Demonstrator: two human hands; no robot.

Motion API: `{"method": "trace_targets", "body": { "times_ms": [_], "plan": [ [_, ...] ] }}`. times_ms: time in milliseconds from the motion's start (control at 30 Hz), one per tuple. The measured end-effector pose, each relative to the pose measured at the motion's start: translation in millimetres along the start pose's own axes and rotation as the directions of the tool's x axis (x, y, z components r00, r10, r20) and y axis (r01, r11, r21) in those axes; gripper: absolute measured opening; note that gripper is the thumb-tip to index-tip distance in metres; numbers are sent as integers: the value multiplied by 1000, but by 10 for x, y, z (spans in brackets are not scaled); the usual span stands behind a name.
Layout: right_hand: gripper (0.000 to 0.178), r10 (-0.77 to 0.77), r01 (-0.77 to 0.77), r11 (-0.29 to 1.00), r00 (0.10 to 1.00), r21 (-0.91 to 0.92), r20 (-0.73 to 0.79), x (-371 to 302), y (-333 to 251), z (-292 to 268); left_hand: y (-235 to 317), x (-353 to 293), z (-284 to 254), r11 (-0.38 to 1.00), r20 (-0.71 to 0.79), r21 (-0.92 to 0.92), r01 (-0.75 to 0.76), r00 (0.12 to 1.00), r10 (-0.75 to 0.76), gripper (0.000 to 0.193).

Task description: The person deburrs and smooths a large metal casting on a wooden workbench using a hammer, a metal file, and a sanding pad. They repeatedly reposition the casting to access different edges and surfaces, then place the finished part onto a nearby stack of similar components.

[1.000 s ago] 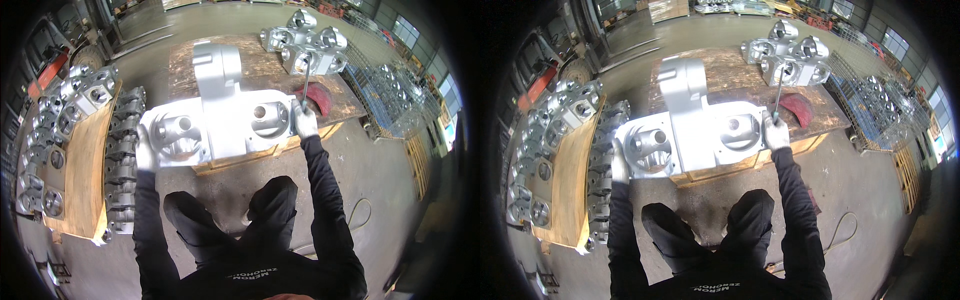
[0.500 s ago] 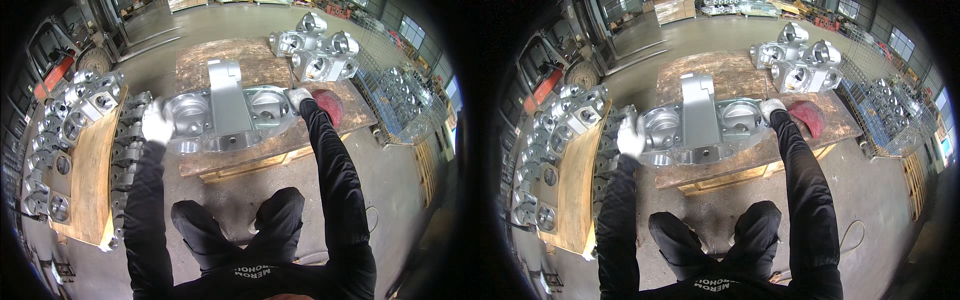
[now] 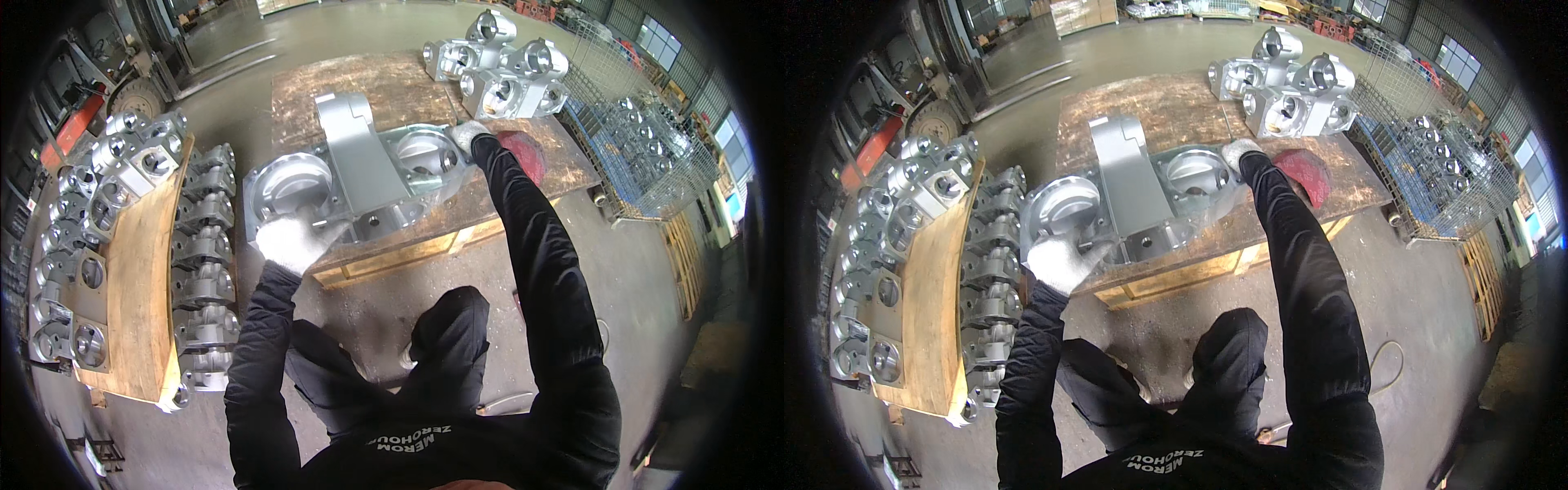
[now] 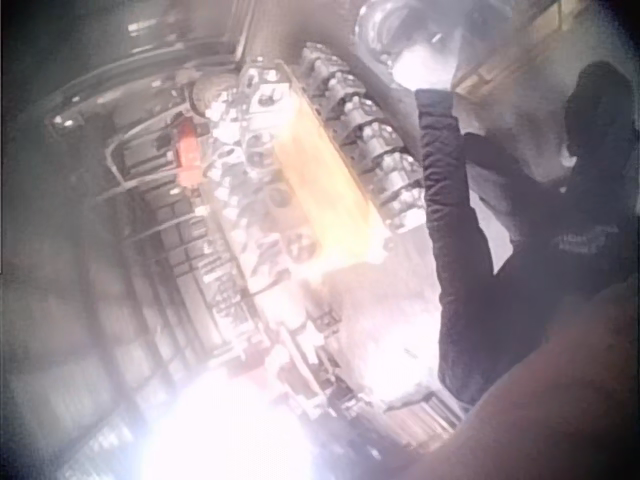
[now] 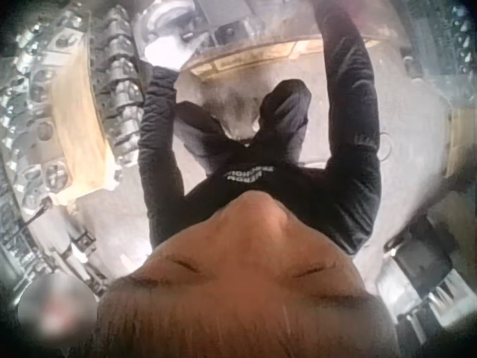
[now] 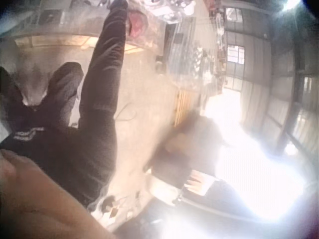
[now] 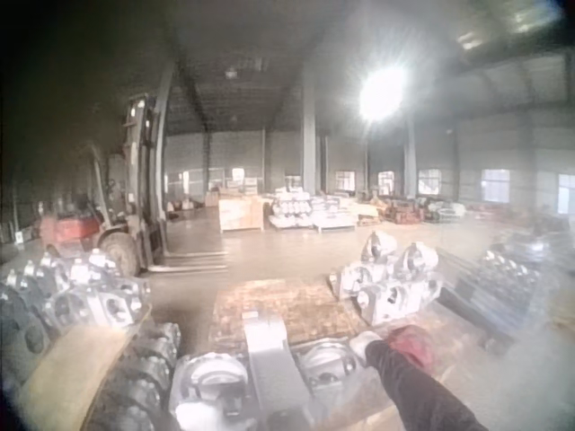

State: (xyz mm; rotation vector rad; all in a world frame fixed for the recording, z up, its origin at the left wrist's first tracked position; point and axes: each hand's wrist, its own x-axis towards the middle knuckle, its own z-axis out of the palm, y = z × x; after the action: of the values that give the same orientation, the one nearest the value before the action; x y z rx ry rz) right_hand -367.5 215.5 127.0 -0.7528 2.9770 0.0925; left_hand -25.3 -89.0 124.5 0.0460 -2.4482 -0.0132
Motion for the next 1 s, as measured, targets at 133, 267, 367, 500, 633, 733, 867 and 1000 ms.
{"method": "trace_targets", "body": {
  "times_ms": [133, 267, 367, 500, 633, 733, 867, 1000],
  "plan": [
    [32, -68, 61, 987, 997, -152, -46, -342, -75, -33, -101, 14, 42, 998, -41, -57, 1, 999, -4, 55],
    [45, 251, -318, 719, 948, 618, 196, -680, -23, -51, -134, -16, 9, 996, 75, -86, 19, 997, -13, 60],
    [57, 244, -196, 736, 970, 648, 16, -871, 99, -75, -68, -56, -22, 998, 14, -61, 13, 1000, -12, 61],
    [47, 298, -48, 597, 940, 800, -166, -1396, 329, 56, 4, -35, -27, 992, -105, -125, -13, 994, 0, 57],
    [49, 140, 38, 134, 989, 990, -56, -2218, 563, 447, 9, 6, -44, 992, -145, -107, -70, 988, 54, 54],
    [42, 18, 97, 43, 995, 994, -98, -2491, 628, 681, -5, -13, -67, 990, -86, -131, -52, 995, 41, 52],
    [36, 64, 159, 475, 975, 865, -214, -2682, 654, 663, -15, -24, -31, 989, -57, -124, -79, 996, 73, 54],
    [36, -13, 263, 563, 951, 783, -310, -2311, 551, 410, -8, -12, 29, 988, -46, -139, -65, 997, 59, 61]
  ]
}}
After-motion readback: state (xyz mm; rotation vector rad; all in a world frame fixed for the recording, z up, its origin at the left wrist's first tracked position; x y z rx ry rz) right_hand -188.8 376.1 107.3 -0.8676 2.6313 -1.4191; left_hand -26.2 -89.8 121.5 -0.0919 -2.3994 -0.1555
